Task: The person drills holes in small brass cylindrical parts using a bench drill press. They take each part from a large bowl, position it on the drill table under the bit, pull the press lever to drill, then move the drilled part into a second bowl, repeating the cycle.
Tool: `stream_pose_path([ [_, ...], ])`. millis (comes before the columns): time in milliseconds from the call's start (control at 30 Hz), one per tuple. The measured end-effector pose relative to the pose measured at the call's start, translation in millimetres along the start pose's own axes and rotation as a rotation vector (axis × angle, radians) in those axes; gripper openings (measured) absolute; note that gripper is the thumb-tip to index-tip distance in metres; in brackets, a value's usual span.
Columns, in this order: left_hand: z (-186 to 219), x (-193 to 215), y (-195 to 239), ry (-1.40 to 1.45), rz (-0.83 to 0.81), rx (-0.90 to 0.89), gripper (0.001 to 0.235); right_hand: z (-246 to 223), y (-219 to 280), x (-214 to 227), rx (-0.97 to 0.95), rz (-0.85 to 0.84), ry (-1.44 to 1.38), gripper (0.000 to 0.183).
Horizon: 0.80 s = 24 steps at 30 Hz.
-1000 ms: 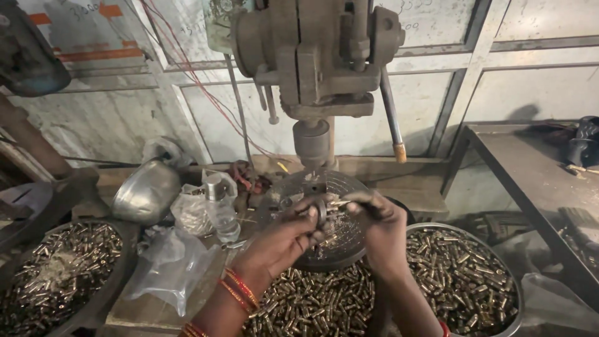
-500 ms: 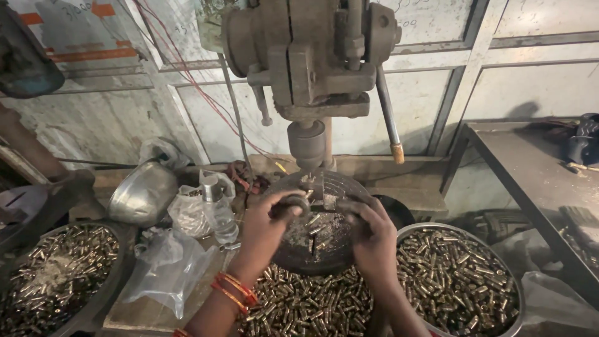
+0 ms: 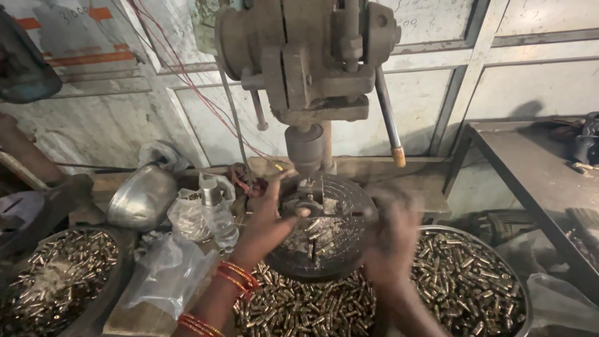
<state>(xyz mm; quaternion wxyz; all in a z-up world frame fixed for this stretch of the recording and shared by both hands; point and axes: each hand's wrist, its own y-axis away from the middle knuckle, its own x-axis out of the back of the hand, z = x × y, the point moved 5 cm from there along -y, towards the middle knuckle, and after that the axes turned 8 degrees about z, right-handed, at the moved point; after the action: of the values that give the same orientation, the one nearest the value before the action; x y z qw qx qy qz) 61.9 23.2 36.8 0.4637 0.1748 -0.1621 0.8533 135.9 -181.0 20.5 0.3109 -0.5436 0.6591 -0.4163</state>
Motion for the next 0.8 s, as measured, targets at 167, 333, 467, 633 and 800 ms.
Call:
stream_pose_path([
  [167,-9,-1,-8,0.004,0.048,-0.346,0.086,-13,-116,-3,0.272,0.070,0.030,0.049],
  [333,-17,-2,-16,-0.170,0.067,-0.163,0.093,42,-159,-74,0.030,-0.116,0.023,0.042],
  [467,-27,-3,-20,-0.052,0.095,-0.294,0.089,70,-167,-94,0.156,-0.016,-0.104,0.032],
  [633,-29,-5,-10,-0.191,0.214,-0.323,0.084,108,-173,-108,0.359,0.019,-0.188,0.035],
  [800,-14,-4,10,-0.257,0.471,-0.524,0.050,77,-110,-51,-0.194,-0.402,-0.210,0.023],
])
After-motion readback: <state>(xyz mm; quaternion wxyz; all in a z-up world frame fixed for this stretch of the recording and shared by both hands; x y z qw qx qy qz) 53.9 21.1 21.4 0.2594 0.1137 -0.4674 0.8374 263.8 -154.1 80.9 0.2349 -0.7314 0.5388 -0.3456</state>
